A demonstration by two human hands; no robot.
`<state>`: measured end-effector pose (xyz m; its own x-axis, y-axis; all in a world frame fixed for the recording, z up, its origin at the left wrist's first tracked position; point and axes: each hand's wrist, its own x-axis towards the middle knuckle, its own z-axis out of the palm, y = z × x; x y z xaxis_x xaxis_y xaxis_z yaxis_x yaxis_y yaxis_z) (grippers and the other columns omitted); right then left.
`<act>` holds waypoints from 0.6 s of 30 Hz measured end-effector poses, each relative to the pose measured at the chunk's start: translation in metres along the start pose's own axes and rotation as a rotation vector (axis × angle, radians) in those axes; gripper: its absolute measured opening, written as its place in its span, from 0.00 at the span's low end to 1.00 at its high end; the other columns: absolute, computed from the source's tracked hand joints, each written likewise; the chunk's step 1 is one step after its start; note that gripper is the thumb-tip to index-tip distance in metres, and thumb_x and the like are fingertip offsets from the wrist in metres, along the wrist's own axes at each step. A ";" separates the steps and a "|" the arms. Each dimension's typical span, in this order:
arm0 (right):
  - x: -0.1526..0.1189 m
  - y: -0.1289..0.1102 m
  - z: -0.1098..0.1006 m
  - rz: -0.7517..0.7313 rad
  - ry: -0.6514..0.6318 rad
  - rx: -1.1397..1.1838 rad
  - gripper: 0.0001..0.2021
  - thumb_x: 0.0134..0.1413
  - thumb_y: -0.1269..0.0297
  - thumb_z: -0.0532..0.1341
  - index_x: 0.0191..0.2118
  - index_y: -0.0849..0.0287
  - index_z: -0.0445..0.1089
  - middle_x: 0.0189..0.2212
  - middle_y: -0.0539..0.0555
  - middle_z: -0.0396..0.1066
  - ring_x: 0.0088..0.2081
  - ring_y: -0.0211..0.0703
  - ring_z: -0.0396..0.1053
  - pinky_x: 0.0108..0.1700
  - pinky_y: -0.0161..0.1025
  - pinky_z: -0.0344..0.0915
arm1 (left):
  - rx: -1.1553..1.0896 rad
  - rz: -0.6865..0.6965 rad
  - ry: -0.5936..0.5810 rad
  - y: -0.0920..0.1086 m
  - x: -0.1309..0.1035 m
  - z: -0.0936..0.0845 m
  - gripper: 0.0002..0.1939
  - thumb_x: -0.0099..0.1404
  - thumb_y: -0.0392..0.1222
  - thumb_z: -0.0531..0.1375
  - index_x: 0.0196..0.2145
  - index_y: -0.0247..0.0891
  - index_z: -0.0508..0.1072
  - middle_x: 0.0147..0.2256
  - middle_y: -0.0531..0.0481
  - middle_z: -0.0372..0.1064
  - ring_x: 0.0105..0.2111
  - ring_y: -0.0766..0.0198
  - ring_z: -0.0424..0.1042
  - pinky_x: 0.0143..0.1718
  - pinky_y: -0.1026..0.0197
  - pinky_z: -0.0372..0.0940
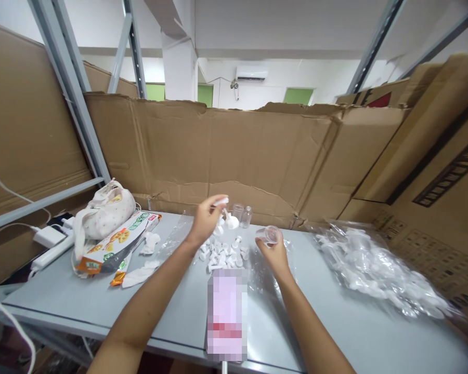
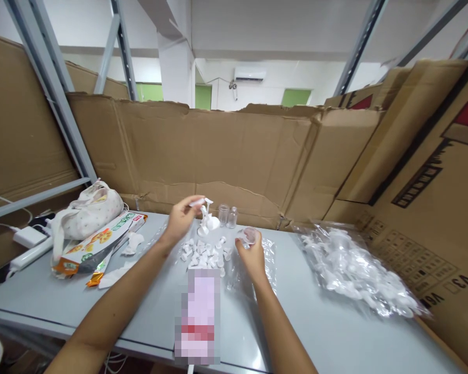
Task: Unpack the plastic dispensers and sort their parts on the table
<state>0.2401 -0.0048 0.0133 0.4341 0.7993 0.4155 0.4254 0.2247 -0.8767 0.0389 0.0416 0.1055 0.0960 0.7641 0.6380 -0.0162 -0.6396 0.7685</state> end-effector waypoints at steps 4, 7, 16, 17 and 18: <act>-0.001 0.002 0.004 0.010 -0.009 0.059 0.20 0.41 0.59 0.60 0.43 0.57 0.59 0.41 0.56 0.67 0.42 0.48 0.66 0.44 0.45 0.61 | 0.471 0.141 -0.262 -0.021 0.001 0.032 0.12 0.62 0.37 0.53 0.41 0.39 0.73 0.42 0.46 0.69 0.44 0.59 0.66 0.46 0.58 0.59; -0.004 0.001 0.005 0.007 -0.038 0.039 0.19 0.41 0.59 0.60 0.42 0.57 0.60 0.40 0.56 0.68 0.42 0.49 0.67 0.45 0.46 0.61 | 0.780 0.239 -0.366 -0.037 0.009 0.047 0.11 0.62 0.36 0.53 0.40 0.39 0.73 0.40 0.46 0.70 0.44 0.57 0.64 0.50 0.53 0.53; -0.006 -0.003 0.003 -0.031 -0.102 0.019 0.17 0.43 0.60 0.59 0.42 0.57 0.61 0.38 0.56 0.70 0.39 0.49 0.68 0.42 0.46 0.62 | 1.022 0.346 -0.289 -0.069 0.029 0.054 0.11 0.63 0.36 0.52 0.36 0.41 0.74 0.36 0.46 0.70 0.44 0.56 0.62 0.58 0.44 0.35; -0.006 -0.003 0.003 -0.034 -0.103 0.020 0.17 0.44 0.60 0.59 0.42 0.57 0.61 0.38 0.56 0.70 0.39 0.49 0.68 0.42 0.46 0.62 | 1.025 0.343 -0.284 -0.070 0.030 0.055 0.11 0.63 0.36 0.52 0.36 0.41 0.74 0.36 0.46 0.70 0.43 0.57 0.62 0.58 0.44 0.34; -0.006 -0.003 0.003 -0.035 -0.104 0.021 0.17 0.44 0.60 0.59 0.42 0.57 0.61 0.38 0.56 0.69 0.39 0.49 0.68 0.42 0.45 0.62 | 1.026 0.340 -0.282 -0.070 0.031 0.055 0.11 0.63 0.36 0.52 0.36 0.41 0.74 0.35 0.46 0.70 0.43 0.57 0.62 0.58 0.44 0.33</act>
<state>0.2337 -0.0087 0.0124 0.3338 0.8443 0.4193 0.4219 0.2639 -0.8674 0.0979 0.1057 0.0689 0.4672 0.5733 0.6732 0.7325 -0.6773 0.0685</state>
